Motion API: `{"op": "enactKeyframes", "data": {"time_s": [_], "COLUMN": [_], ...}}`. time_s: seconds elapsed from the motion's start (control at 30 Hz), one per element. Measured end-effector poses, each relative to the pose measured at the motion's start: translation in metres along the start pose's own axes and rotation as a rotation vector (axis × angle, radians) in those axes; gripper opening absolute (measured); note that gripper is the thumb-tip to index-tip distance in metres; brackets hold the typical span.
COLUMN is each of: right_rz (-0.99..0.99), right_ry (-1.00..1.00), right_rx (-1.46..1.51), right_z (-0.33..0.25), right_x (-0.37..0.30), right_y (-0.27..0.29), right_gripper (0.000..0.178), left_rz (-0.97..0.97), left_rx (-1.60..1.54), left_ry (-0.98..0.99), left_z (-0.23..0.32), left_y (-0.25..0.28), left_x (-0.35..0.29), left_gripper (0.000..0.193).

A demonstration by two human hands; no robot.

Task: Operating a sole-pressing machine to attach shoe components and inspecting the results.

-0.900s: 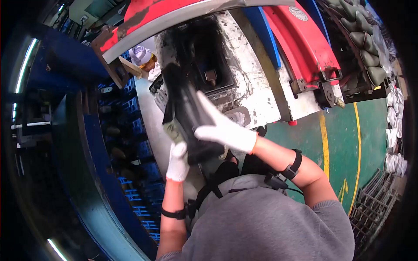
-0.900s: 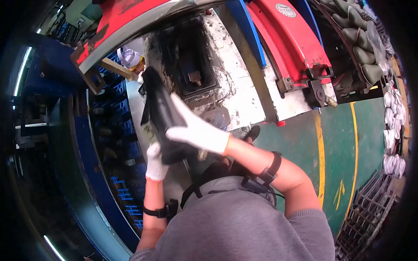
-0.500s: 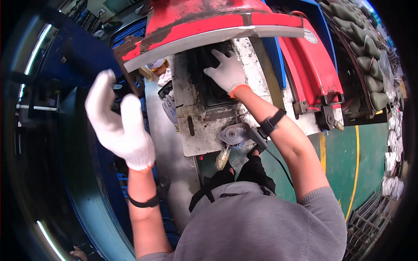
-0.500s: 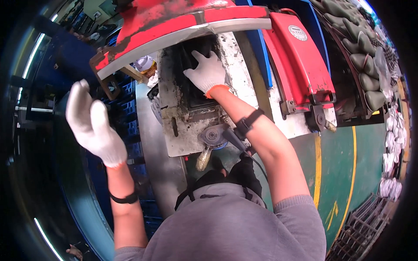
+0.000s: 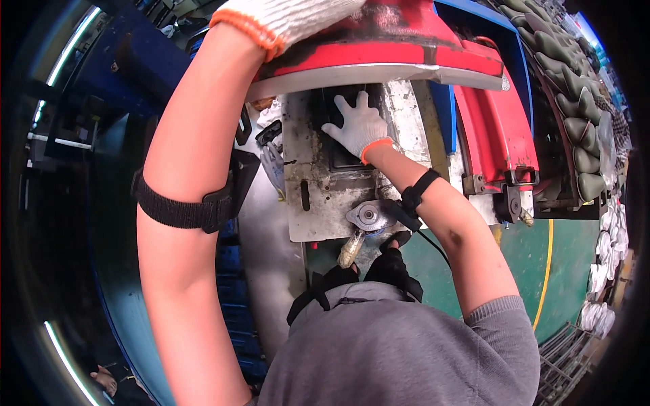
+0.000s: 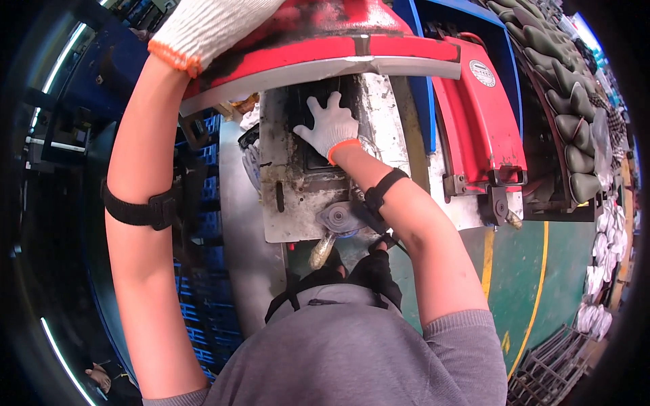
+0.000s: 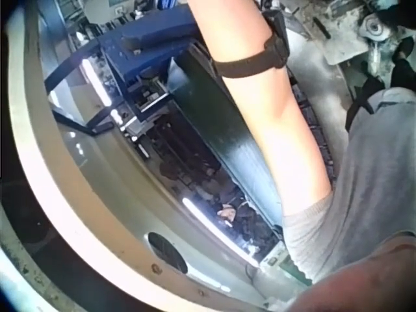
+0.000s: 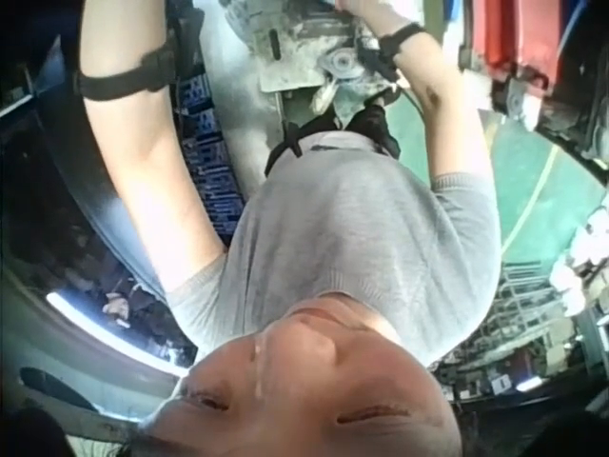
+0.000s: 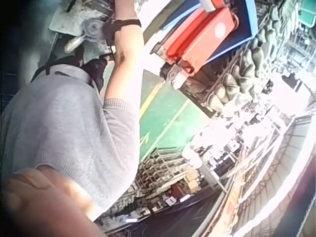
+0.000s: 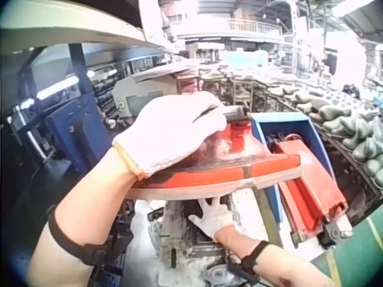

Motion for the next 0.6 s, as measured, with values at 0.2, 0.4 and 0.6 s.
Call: {"op": "enactKeyframes", "data": {"time_s": [0.2,0.4,0.6], "right_rz": [0.030,0.028,0.489], "right_ry": [0.030,0.088,0.152], "right_rx": [0.019,0.200,0.043], "right_z": [0.007,0.066,0.147], "right_x": [0.006,-0.033,-0.196], "right_y": [-0.010,-0.028,-0.011], "right_gripper": [0.078,0.060,0.027], "left_rz": [-0.586,-0.849,-0.936], "left_rx": [-0.720,-0.985,-0.854], "left_ry": [0.517,0.742,0.628], "left_z": [-0.020,0.020,0.084], "left_y": [-0.052,-0.079,-0.115], "left_x": [0.002,-0.050,-0.088], "left_gripper": [0.039,0.034,0.044]}}
Point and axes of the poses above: each hand's wrist, its own x-axis towards the middle knuckle, its own y-axis out of the back of the hand, z = x × y, the point moved 9 cm from there along x, towards the middle knuckle, and after that the axes turned 2 degrees about z, right-handed, at the moved point
